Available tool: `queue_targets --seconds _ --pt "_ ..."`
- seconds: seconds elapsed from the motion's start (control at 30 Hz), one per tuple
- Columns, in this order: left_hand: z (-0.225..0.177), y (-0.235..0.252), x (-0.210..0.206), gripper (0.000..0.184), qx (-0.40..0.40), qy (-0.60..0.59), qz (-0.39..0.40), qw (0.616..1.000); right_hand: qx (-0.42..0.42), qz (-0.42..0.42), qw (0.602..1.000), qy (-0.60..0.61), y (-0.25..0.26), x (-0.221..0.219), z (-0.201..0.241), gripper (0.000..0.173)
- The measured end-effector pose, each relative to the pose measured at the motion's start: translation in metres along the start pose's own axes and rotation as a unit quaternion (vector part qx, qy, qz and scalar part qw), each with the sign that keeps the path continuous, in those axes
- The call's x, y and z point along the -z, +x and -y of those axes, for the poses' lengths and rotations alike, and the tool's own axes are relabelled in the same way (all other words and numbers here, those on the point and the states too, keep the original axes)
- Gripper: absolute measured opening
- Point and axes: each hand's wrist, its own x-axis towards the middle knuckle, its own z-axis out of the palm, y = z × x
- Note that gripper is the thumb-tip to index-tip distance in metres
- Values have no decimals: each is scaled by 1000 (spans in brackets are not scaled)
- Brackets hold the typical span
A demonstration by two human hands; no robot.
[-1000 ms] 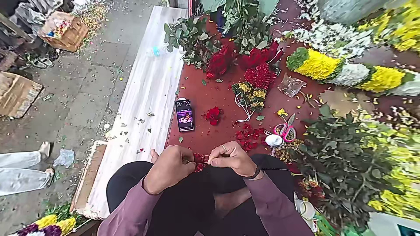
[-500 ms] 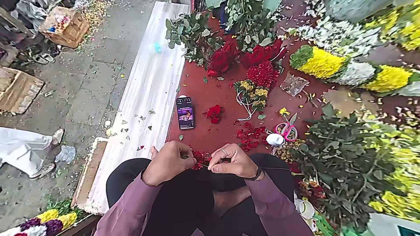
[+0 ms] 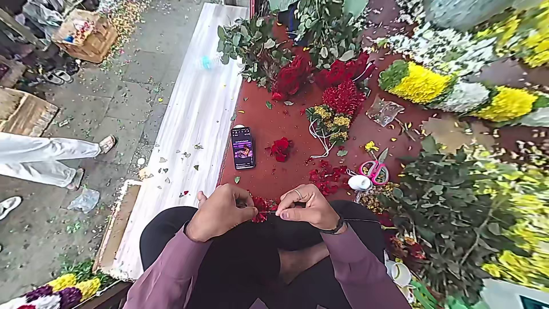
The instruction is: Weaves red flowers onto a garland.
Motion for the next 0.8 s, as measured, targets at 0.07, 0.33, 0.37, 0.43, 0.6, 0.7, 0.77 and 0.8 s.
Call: queue_targets --seconds 0.07,0.33,0.37,0.43,0.6,0.7,0.77,0.8 --pt "1 0 0 16 2 6 -2 1000 1 1 1000 4 0 -1 -1 10" --pt "1 1 -2 17 -1 9 -17 1000 0 1 1000 6 0 1 -3 11" --pt "1 1 -2 17 -1 9 -16 1000 1 1 1000 8 0 0 -3 11" --pt "1 1 -2 17 1 11 -14 1000 2 3 1000 10 0 0 -2 11" --pt "0 -1 -2 17 3 14 -24 1000 -40 32 999 5 -1 7 -1 13" --pt "-1 -2 0 15 3 17 -41 999 -215 -45 968 -123 -4 34 -5 26" --pt "-2 -2 0 15 2 17 -47 999 -306 -157 895 -283 5 66 -31 20" --pt "-2 -2 -1 15 2 20 -46 999 -324 -205 852 -356 10 82 -49 17"
